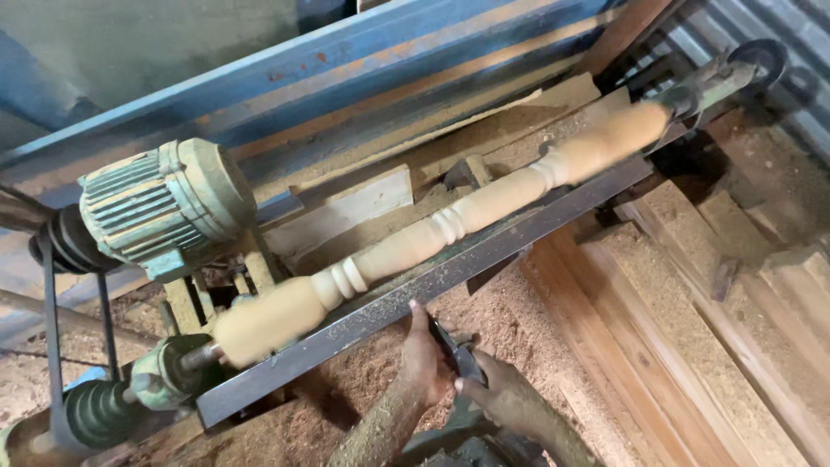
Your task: The person shapes a rotating wooden spindle using a chisel on a lathe. They hold the tool against the wood to carve decorative patterns and grooves while wood shavings fly off the workpiece.
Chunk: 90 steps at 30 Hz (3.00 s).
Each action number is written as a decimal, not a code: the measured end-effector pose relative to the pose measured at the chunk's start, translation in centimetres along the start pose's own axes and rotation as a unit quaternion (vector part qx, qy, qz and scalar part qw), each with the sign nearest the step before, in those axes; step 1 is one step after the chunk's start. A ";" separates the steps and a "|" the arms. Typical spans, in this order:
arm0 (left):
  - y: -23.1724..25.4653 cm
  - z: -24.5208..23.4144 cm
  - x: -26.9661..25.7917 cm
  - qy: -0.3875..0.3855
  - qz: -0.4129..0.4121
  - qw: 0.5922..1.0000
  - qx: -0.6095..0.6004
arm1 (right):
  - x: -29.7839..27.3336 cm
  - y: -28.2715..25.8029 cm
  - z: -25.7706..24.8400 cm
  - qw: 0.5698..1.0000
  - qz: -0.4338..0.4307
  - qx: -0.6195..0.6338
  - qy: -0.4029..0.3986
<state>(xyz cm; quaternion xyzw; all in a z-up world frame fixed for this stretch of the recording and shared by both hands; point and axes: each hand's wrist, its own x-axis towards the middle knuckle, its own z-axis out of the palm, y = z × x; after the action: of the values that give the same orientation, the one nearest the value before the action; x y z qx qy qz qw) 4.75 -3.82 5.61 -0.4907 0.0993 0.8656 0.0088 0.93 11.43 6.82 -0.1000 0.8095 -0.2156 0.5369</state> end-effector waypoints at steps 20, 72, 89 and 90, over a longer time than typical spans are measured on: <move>-11.3 17.5 13.8 -0.015 0.106 0.975 0.196 | 8.0 8.9 -15.8 0.925 0.012 0.376 0.062; -11.8 20.9 13.8 0.069 0.112 0.983 0.128 | 9.2 8.9 -19.4 0.950 0.079 0.299 -0.051; -15.2 24.1 16.3 0.121 0.206 0.970 -0.055 | 8.8 7.9 -28.6 0.993 0.008 0.067 -0.100; -15.1 23.7 16.3 0.108 0.204 0.972 -0.042 | 8.8 8.2 -27.8 0.992 0.000 0.078 -0.095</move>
<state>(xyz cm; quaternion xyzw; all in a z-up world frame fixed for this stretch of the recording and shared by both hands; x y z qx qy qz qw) -22.02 13.91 1.10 -0.5503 0.1615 0.7946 -0.1994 -27.44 22.00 4.99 -0.0785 0.7353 -0.2676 0.6177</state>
